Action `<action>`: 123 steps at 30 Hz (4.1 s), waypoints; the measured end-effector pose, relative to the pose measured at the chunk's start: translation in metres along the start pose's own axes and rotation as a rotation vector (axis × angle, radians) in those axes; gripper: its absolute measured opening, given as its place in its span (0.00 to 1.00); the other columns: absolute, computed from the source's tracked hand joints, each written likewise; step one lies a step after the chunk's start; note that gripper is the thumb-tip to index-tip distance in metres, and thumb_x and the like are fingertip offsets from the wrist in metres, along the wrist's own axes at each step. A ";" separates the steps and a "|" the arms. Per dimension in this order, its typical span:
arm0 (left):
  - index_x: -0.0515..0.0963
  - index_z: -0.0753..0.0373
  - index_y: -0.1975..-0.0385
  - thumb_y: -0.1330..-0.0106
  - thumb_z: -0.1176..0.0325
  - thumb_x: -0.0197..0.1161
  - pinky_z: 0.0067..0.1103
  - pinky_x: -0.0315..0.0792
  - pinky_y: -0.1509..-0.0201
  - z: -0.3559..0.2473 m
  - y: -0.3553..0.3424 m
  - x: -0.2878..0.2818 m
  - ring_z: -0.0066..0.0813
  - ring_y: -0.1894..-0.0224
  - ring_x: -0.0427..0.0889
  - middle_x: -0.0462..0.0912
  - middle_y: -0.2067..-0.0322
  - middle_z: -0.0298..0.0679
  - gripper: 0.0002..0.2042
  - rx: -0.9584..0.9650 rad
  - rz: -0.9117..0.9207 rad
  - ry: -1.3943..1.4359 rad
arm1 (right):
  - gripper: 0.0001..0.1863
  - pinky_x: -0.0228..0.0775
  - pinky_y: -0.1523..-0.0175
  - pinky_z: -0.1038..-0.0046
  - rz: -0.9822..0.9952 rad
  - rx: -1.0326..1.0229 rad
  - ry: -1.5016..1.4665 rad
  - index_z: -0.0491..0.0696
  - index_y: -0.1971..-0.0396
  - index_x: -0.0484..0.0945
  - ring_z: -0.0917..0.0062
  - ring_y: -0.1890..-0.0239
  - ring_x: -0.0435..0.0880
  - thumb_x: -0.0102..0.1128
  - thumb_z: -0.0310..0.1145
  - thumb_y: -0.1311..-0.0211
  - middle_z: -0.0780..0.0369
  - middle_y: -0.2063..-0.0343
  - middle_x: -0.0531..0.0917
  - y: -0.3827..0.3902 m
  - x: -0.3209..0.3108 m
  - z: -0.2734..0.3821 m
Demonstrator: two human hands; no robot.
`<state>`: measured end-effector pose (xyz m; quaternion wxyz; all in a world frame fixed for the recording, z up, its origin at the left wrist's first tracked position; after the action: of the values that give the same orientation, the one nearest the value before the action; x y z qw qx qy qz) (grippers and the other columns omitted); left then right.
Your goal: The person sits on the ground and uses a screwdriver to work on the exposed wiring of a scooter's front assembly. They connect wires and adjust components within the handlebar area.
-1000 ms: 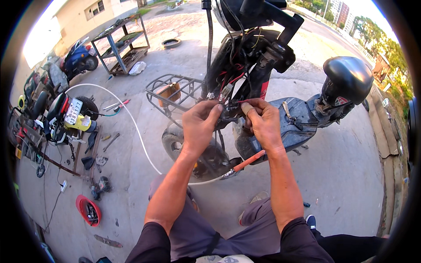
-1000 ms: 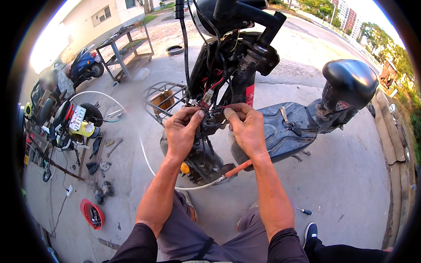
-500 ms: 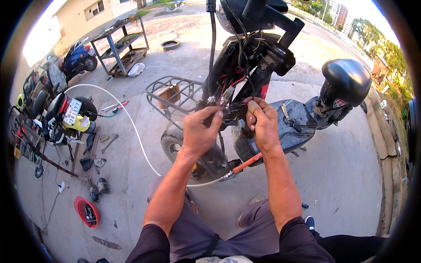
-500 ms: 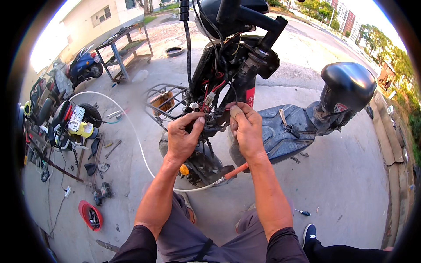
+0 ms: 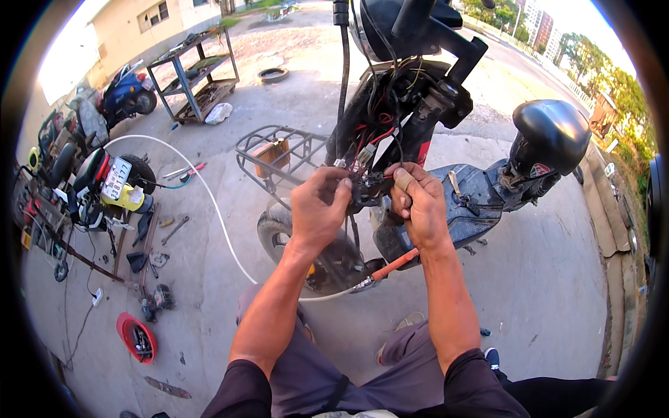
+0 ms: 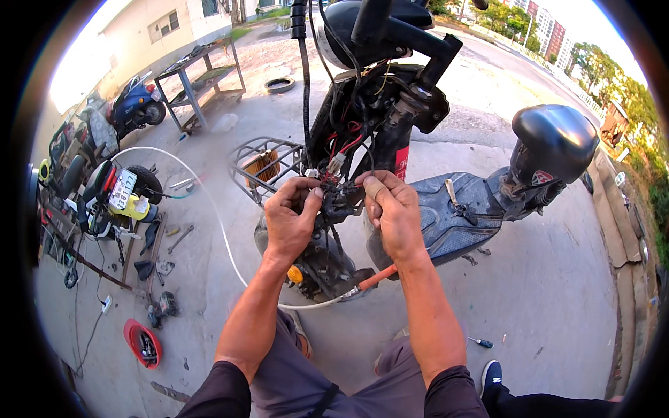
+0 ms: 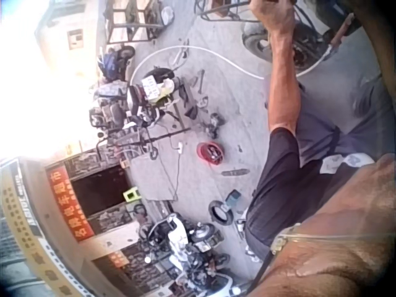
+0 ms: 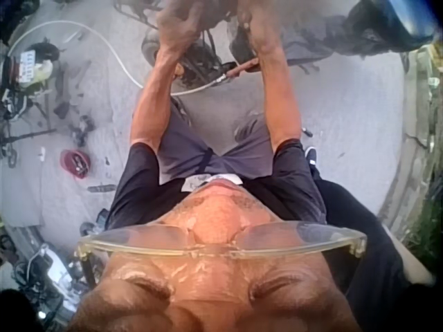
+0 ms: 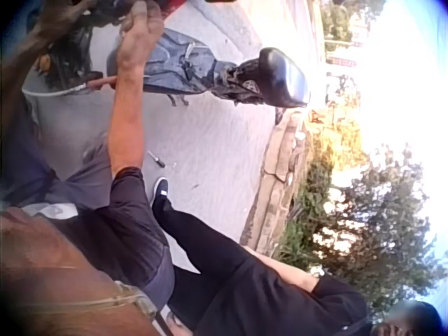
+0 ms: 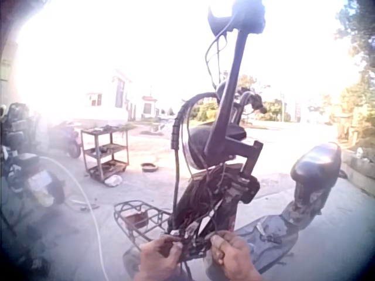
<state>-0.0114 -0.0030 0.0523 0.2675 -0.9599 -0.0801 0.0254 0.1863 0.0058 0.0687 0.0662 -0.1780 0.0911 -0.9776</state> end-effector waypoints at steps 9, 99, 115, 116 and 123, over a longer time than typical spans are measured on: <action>0.83 0.67 0.57 0.24 0.76 0.67 0.13 0.69 0.65 0.001 -0.002 -0.003 0.10 0.69 0.77 0.84 0.70 0.28 0.02 0.048 -0.128 0.067 | 0.09 0.51 0.75 0.83 -0.023 -0.019 0.025 0.42 0.55 0.85 0.94 0.79 0.63 0.58 0.30 0.18 0.76 0.80 0.70 0.007 0.001 0.011; 0.79 0.65 0.51 0.45 0.67 0.85 0.42 0.68 0.31 -0.087 -0.008 0.050 0.56 0.31 0.68 0.64 0.32 0.55 0.25 0.545 -0.210 -1.029 | 0.10 0.62 0.69 0.81 -0.036 -0.016 0.089 0.39 0.59 0.84 0.92 0.72 0.71 0.60 0.31 0.20 0.71 0.72 0.81 0.015 -0.008 0.018; 0.73 0.66 0.48 0.43 0.73 0.80 0.41 0.75 0.35 -0.064 -0.027 0.046 0.60 0.30 0.73 0.61 0.26 0.56 0.26 0.352 -0.119 -0.837 | 0.11 0.63 0.67 0.81 0.015 -0.003 0.056 0.36 0.57 0.85 0.92 0.70 0.73 0.61 0.30 0.20 0.71 0.71 0.82 0.019 -0.013 0.014; 0.73 0.66 0.49 0.43 0.74 0.79 0.42 0.76 0.36 -0.063 -0.026 0.046 0.60 0.31 0.73 0.61 0.26 0.56 0.25 0.373 -0.122 -0.803 | 0.10 0.61 0.69 0.82 0.014 -0.008 0.057 0.38 0.57 0.85 0.93 0.72 0.70 0.61 0.31 0.20 0.72 0.73 0.80 0.018 -0.014 0.012; 0.74 0.61 0.46 0.42 0.80 0.73 0.39 0.75 0.37 -0.053 -0.027 0.044 0.50 0.36 0.77 0.60 0.27 0.52 0.24 0.434 -0.107 -0.788 | 0.11 0.62 0.68 0.82 0.024 -0.010 0.066 0.38 0.57 0.85 0.93 0.71 0.71 0.60 0.30 0.20 0.71 0.73 0.80 0.016 -0.013 0.006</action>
<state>0.0333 0.0002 0.1117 0.4126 -0.7932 -0.2180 0.3914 0.2021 -0.0081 0.0666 0.0740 -0.1449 0.1004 -0.9815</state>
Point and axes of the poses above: each hand's wrist, its own y-axis away from the middle knuckle, its own x-axis out of the palm, z = x × y, the point moved 4 cm from there along -y, towards the middle knuckle
